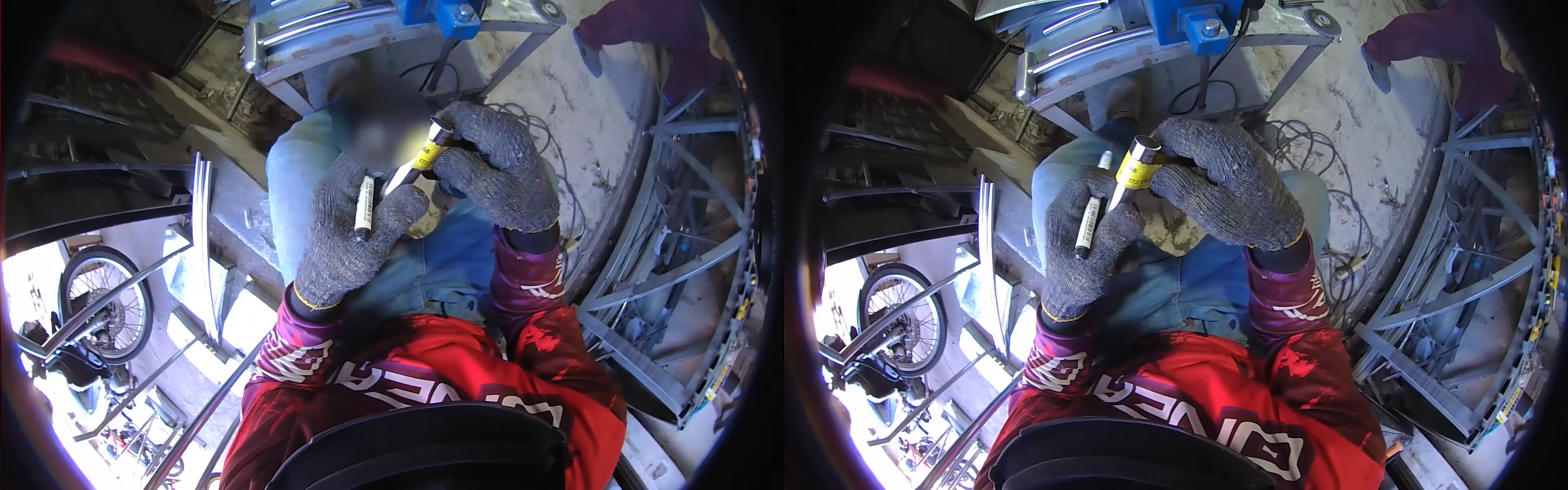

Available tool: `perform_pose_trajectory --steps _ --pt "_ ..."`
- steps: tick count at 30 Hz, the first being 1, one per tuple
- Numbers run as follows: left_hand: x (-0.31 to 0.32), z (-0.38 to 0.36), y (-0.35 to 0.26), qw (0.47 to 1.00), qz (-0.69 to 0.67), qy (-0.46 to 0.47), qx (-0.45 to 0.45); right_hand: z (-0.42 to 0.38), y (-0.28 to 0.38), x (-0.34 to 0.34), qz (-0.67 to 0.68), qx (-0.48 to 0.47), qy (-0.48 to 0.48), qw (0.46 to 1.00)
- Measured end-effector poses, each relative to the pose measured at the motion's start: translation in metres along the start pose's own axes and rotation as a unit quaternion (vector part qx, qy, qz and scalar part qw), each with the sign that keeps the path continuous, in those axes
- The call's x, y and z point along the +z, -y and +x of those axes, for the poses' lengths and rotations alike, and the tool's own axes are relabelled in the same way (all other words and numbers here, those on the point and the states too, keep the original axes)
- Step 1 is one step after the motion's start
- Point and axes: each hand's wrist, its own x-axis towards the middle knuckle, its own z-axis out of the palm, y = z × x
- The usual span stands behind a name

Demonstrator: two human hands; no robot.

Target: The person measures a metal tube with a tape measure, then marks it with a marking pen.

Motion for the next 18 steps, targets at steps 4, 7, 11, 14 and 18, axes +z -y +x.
perform_pose_trajectory --steps 4,7,11,14,18 --pt "0.0 -0.003 -0.004 0.989 0.121 -0.026 0.077 -0.002 -0.001 -0.002 0.027 0.035 0.003 0.999" --pt "-0.002 -0.001 -0.003 0.984 0.122 -0.012 0.128 0.003 -0.006 -0.002 -0.016 -0.061 0.015 0.998" --pt "-0.004 -0.005 -0.019 0.998 -0.012 0.055 -0.009 0.001 -0.009 -0.002 0.063 -0.033 -0.004 0.997" --pt "-0.001 -0.006 -0.017 0.995 -0.069 0.062 -0.03 0.0 -0.006 -0.005 0.056 -0.025 0.002 0.998" --pt "0.0 -0.007 -0.019 0.994 -0.066 0.068 -0.055 -0.004 -0.01 -0.005 0.072 -0.029 -0.016 0.997"
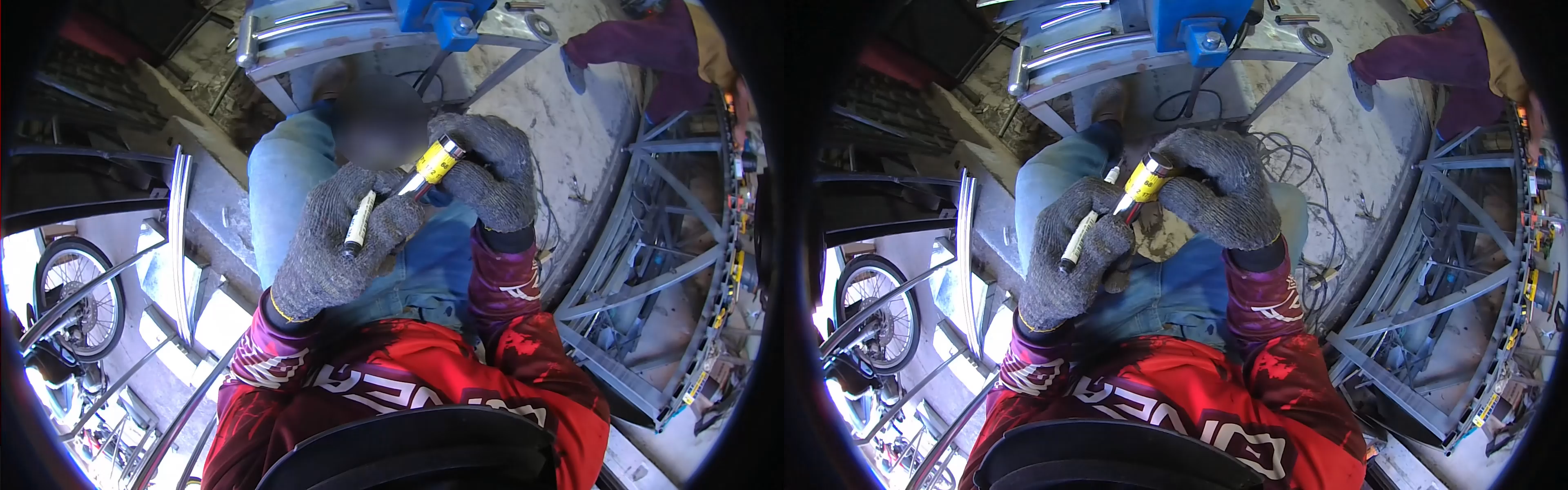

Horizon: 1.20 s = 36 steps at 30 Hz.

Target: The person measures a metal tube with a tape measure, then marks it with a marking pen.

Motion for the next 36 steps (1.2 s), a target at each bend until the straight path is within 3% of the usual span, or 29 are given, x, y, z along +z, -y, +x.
perform_pose_trajectory --steps 5,10,15,21,24,36 --pt "0.002 0.001 0.001 0.994 0.078 -0.005 0.08 0.0 -0.001 0.0 0.025 0.01 -0.003 1.0" --pt "0.001 0.001 0.004 0.993 0.075 -0.002 0.092 0.0 -0.007 0.001 0.026 -0.032 -0.017 0.999" --pt "0.0 0.001 0.002 0.992 0.084 0.006 0.093 0.007 0.001 -0.004 -0.022 -0.059 0.029 0.998" --pt "-0.001 -0.001 0.0 0.995 0.084 0.01 0.06 0.002 -0.005 0.0 0.023 -0.069 -0.007 0.997" --pt "-0.002 -0.001 0.003 0.994 0.078 0.005 0.074 0.003 -0.005 -0.003 0.022 -0.068 0.021 0.997" --pt "-0.008 -0.004 -0.001 0.996 -0.045 0.057 -0.056 0.009 -0.007 0.0 0.035 -0.099 0.027 0.994"
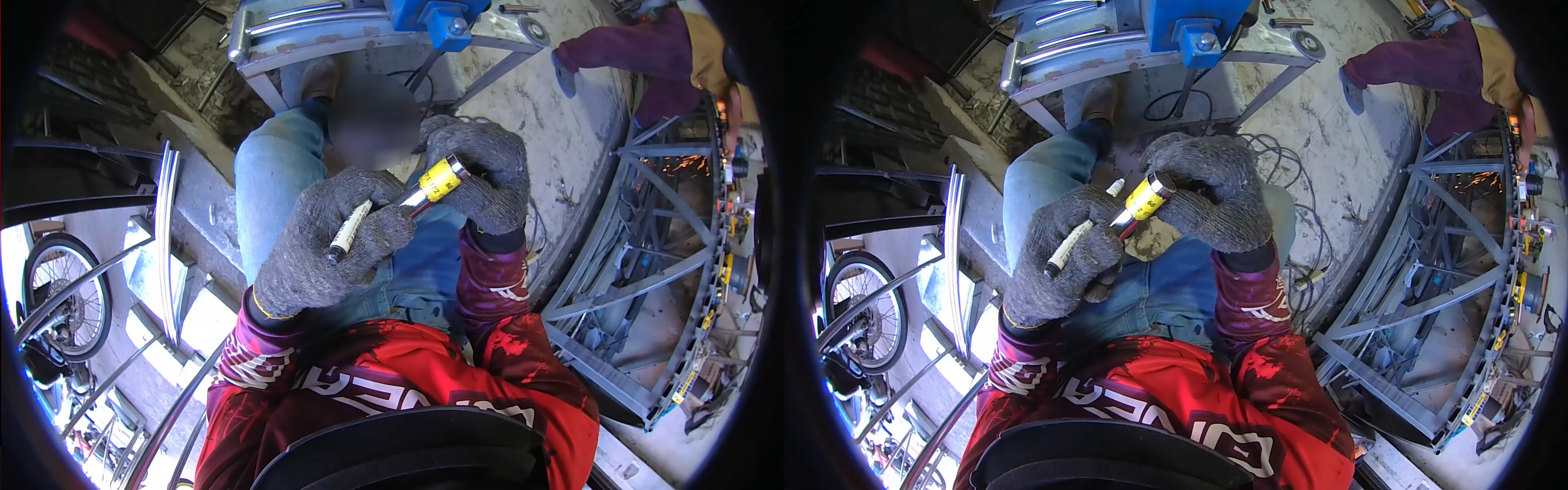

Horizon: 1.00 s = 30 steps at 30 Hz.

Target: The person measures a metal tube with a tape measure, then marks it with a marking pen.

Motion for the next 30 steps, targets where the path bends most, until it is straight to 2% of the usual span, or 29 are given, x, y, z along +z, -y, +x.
perform_pose_trajectory --steps 2,3,5,7,9,12,13,15,16,17,18,19,21,22,24,25,27,30 --pt "0.002 0.003 0.005 0.987 0.124 -0.042 0.091 0.001 0.005 0.0 -0.018 0.009 0.0 1.0" --pt "0.002 0.006 0.009 0.987 0.124 -0.042 0.091 0.002 0.006 -0.001 -0.036 0.017 0.0 0.999" --pt "0.002 0.013 0.016 0.917 0.278 -0.072 0.277 0.001 0.005 -0.002 -0.041 0.019 0.007 0.999" --pt "0.001 0.011 0.016 0.915 0.29 -0.075 0.271 -0.002 0.006 -0.004 -0.046 0.022 0.013 0.999" --pt "-0.001 0.009 0.013 0.912 0.302 -0.078 0.265 -0.003 0.007 -0.007 -0.068 0.066 0.042 0.995" --pt "-0.001 0.007 0.004 0.924 0.3 -0.063 0.227 -0.005 0.008 -0.003 -0.077 0.096 0.023 0.992" --pt "0.001 0.005 -0.002 0.913 0.347 -0.085 0.198 -0.004 0.012 -0.002 -0.077 0.095 0.024 0.992" --pt "0.005 0.007 -0.004 0.898 0.392 -0.11 0.167 0.002 0.022 0.0 -0.092 0.203 0.044 0.974" --pt "0.007 0.009 -0.002 0.876 0.408 -0.14 0.218 0.004 0.024 0.002 -0.091 0.203 0.046 0.974" --pt "0.009 0.011 0.0 0.85 0.421 -0.17 0.267 0.007 0.025 0.004 -0.152 0.147 0.054 0.976" --pt "0.012 0.013 0.0 0.85 0.421 -0.172 0.266 0.008 0.024 0.005 -0.211 0.089 0.062 0.972" --pt "0.014 0.015 0.0 0.855 0.401 -0.178 0.276 0.008 0.021 0.006 -0.209 0.089 0.063 0.972" --pt "0.016 0.017 0.001 0.859 0.382 -0.184 0.287 0.003 0.011 0.007 -0.234 0.023 0.054 0.97" --pt "0.016 0.018 0.003 0.851 0.39 -0.188 0.296 0.003 0.012 0.007 -0.234 0.023 0.055 0.97" --pt "0.017 0.018 0.004 0.843 0.399 -0.191 0.305 0.001 0.016 0.008 -0.185 0.087 0.046 0.978" --pt "0.018 0.017 0.003 0.833 0.422 -0.194 0.3 0.001 0.014 0.007 -0.185 0.087 0.046 0.978" --pt "0.018 0.017 0.003 0.822 0.445 -0.198 0.295 0.003 0.008 0.006 -0.191 0.016 0.052 0.98" --pt "0.018 0.017 0.004 0.822 0.442 -0.194 0.301 0.003 0.011 0.006 -0.184 0.05 0.065 0.979"
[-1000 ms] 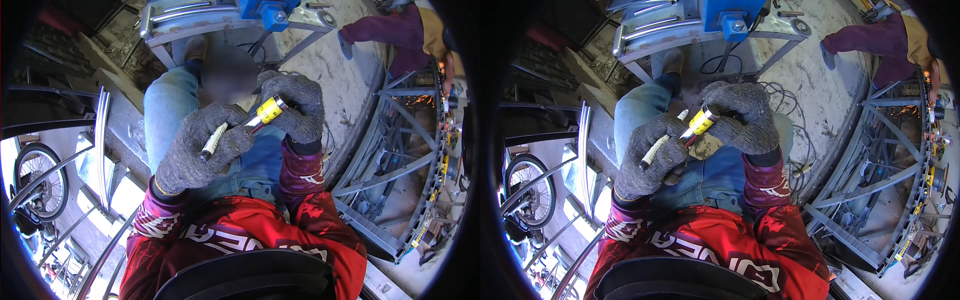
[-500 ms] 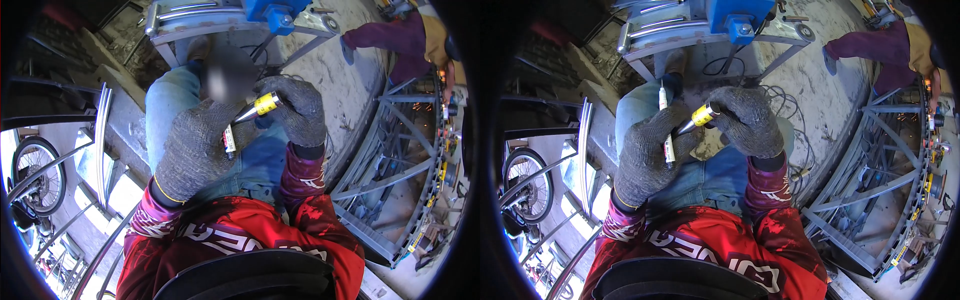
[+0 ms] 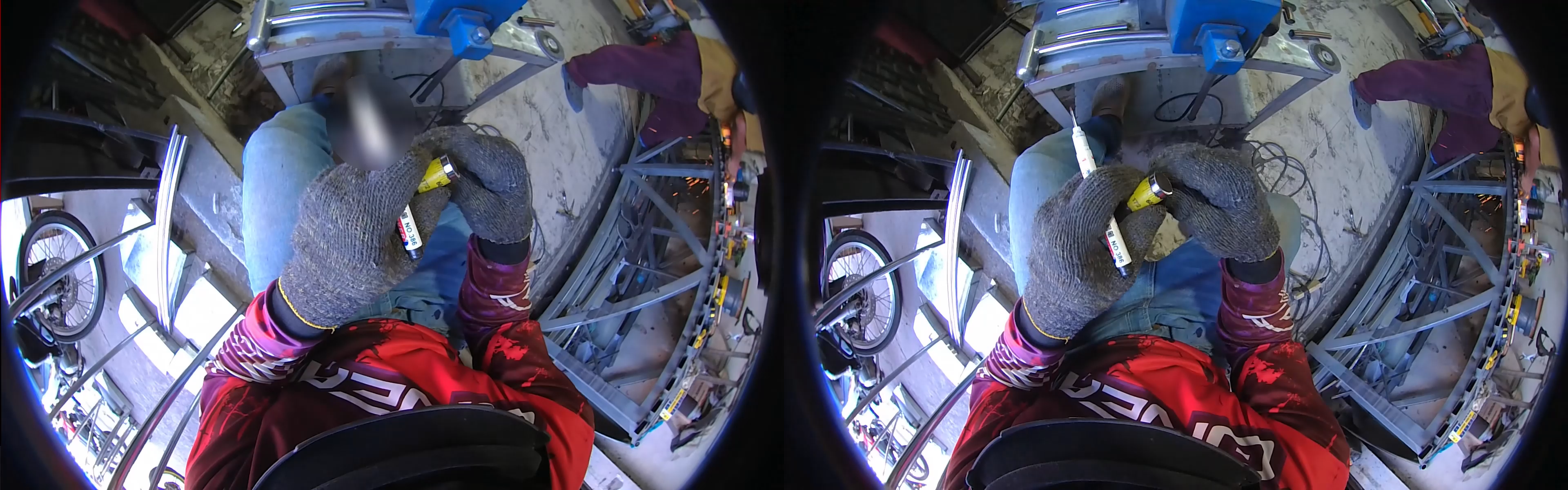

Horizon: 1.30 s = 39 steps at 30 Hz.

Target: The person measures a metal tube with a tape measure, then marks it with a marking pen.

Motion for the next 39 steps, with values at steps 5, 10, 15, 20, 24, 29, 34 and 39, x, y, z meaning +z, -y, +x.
perform_pose_trajectory --steps 5,10,15,20,24,29,34,39 --pt "0.0 -0.002 0.0 1.0 -0.006 -0.011 -0.002 -0.002 -0.003 0.001 0.03 0.016 0.01 0.999" --pt "0.001 -0.004 0.001 1.0 -0.019 -0.017 -0.002 -0.004 -0.011 0.004 -0.008 -0.043 -0.009 0.999" --pt "0.003 -0.006 0.004 1.0 -0.014 -0.013 0.002 0.0 -0.004 0.001 -0.012 -0.021 0.007 1.0" --pt "0.002 -0.002 0.002 1.0 -0.007 -0.018 0.015 -0.001 0.0 -0.003 -0.044 0.019 0.028 0.998" --pt "0.002 -0.004 0.003 1.0 -0.014 -0.012 0.002 0.002 -0.009 0.004 -0.004 -0.045 -0.011 0.999" --pt "0.003 -0.005 0.002 1.0 0.008 -0.004 0.002 0.004 0.0 0.002 0.042 -0.008 0.01 0.999" --pt "0.003 -0.004 0.006 0.999 -0.023 -0.023 0.014 0.003 0.006 -0.001 0.064 0.016 0.024 0.998" --pt "0.002 -0.006 0.004 1.0 -0.019 -0.004 0.005 0.001 0.006 -0.001 -0.016 0.009 0.021 1.0"
